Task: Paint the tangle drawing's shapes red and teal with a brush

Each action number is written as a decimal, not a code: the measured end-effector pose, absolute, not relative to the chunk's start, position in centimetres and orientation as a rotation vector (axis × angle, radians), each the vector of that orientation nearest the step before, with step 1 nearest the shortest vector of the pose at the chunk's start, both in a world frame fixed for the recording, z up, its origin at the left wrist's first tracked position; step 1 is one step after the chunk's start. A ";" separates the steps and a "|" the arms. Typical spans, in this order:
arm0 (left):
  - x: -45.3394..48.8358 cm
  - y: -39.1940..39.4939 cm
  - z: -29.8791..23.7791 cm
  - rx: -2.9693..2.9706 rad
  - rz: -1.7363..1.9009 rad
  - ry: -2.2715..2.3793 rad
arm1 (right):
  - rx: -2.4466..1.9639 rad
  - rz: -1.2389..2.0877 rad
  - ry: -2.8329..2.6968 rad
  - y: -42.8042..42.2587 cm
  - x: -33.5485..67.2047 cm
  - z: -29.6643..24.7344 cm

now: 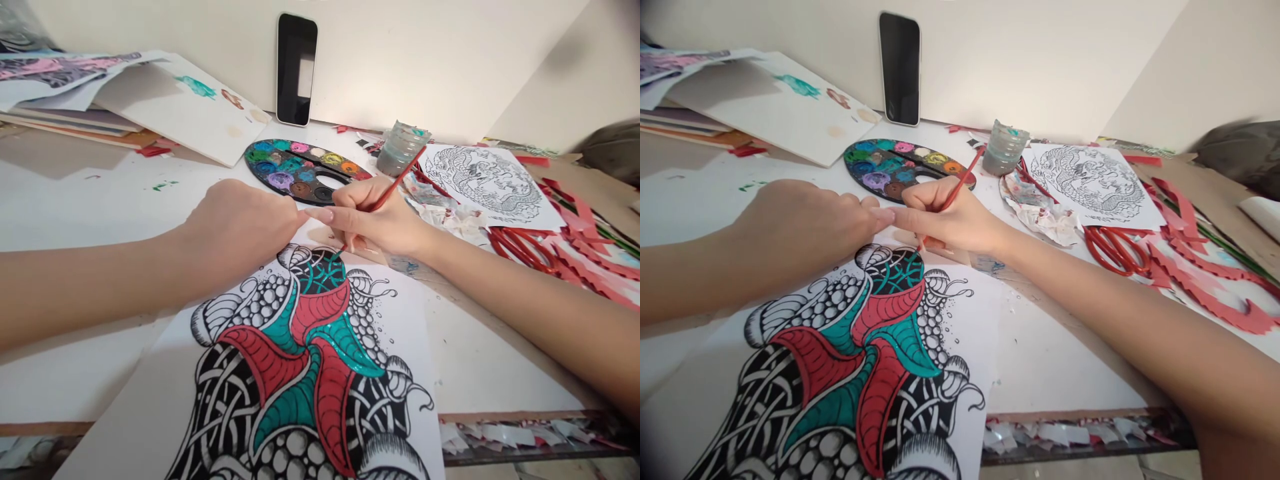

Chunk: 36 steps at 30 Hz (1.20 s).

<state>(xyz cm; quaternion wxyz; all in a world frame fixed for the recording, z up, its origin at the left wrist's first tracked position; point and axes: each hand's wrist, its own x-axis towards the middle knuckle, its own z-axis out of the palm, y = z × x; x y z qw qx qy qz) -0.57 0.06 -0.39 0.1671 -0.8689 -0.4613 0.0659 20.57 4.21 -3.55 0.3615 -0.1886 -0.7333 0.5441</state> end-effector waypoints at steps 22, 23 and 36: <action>0.0 -0.1 0.1 -2.222 0.567 -1.297 | -0.450 1.172 -2.028 4.0 20.6 -3.6; 0.0 -0.1 0.0 -2.215 0.546 -1.292 | -0.457 1.179 -2.034 4.1 20.6 -3.6; 0.3 -0.2 -0.1 -2.263 0.515 -1.364 | -0.450 1.139 -2.050 4.1 20.6 -3.6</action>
